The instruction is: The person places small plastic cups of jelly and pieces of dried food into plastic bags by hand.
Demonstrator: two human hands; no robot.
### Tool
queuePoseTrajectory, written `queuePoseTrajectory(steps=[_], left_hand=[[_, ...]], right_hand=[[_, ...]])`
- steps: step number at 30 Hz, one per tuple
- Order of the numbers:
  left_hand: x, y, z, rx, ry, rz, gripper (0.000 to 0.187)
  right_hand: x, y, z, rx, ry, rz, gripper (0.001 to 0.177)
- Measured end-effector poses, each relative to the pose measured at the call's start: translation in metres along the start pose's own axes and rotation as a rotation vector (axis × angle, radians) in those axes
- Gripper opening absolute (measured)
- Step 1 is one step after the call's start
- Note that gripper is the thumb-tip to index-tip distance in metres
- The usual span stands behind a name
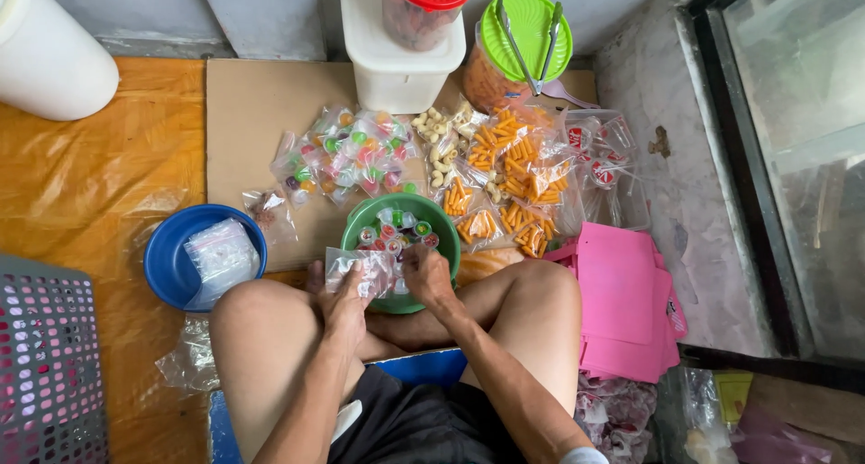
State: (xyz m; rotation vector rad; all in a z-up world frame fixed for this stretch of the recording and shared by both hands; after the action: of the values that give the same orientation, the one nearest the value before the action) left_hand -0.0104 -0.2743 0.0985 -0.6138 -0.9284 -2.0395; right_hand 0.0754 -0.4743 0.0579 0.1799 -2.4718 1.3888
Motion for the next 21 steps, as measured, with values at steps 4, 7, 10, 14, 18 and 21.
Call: queuePoseTrajectory(steps=[4,7,10,14,18,21], left_hand=[[-0.025,0.000,-0.019,0.087,-0.105,-0.039,0.093],[-0.032,-0.008,-0.021,0.081,-0.127,0.023,0.094],[-0.021,0.003,-0.006,0.103,-0.158,0.060,0.090],[-0.023,-0.004,-0.014,0.112,-0.198,0.109,0.089],[-0.040,-0.011,-0.027,0.141,-0.175,0.164,0.082],[-0.024,0.001,-0.008,0.175,-0.197,0.183,0.075]], right_hand=[[-0.061,-0.004,0.022,0.221,0.013,0.119,0.019],[-0.080,0.012,0.035,0.676,-0.006,0.197,0.013],[-0.065,-0.001,0.017,0.839,-0.085,0.249,0.016],[-0.001,-0.058,-0.050,0.528,-0.366,0.425,0.011],[0.070,-0.111,-0.118,0.420,-0.612,0.609,0.018],[0.086,-0.096,-0.119,0.368,-0.699,0.579,0.015]])
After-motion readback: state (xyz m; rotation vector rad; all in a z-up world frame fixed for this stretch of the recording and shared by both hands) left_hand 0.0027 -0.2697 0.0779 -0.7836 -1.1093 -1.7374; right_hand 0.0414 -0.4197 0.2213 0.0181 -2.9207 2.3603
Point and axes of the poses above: each hand's wrist, its own x-axis away from the middle knuckle, its own y-axis out of the palm, z = x × y, the point moved 10 cm from there along -x, towards the middle knuckle, and after that the axes turned 12 degrees about x, right-handed, at the moved point
